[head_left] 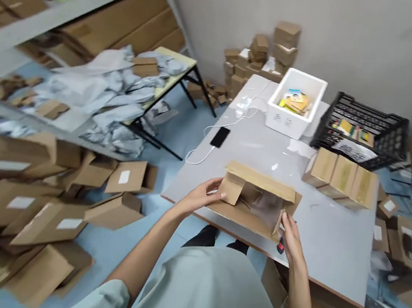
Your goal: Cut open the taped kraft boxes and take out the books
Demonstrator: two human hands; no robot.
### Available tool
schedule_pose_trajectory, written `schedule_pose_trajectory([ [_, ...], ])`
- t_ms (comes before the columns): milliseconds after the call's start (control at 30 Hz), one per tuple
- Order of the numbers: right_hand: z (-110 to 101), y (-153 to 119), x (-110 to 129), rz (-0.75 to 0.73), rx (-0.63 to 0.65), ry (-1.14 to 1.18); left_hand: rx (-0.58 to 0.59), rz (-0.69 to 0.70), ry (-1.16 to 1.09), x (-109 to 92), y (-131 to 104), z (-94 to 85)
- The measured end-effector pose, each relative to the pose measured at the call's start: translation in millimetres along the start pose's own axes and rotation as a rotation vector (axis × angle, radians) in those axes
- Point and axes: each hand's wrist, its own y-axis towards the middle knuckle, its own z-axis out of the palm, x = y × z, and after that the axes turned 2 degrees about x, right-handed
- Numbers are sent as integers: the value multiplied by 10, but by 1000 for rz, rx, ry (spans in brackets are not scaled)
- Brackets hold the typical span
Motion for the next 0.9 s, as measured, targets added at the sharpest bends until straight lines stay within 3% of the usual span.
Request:
schedule_pose_trajectory([
  [133, 725, -16, 296, -15, 84, -118, -103, 101, -22, 124, -477, -601],
  [267, 1643, -80, 264, -67, 192, -209, -219, 163, -90, 393, -999, -1358],
  [400, 2712, -140, -36, -48, 316, -304, -369, 183, -183, 825, -1656, -2213],
  [567, 4247, -209, -485, -41, 490, -384, -626, 220, -319, 1440, -2579, -3195],
  [733, 5642, -303, -890, 53, 672, -478, -883, 203, -434, 1954, -3402, -3865],
  [900, 6888, -181, -1293, 101, 786, -556, -1073, 172, -537, 2352, -3905, -4414],
])
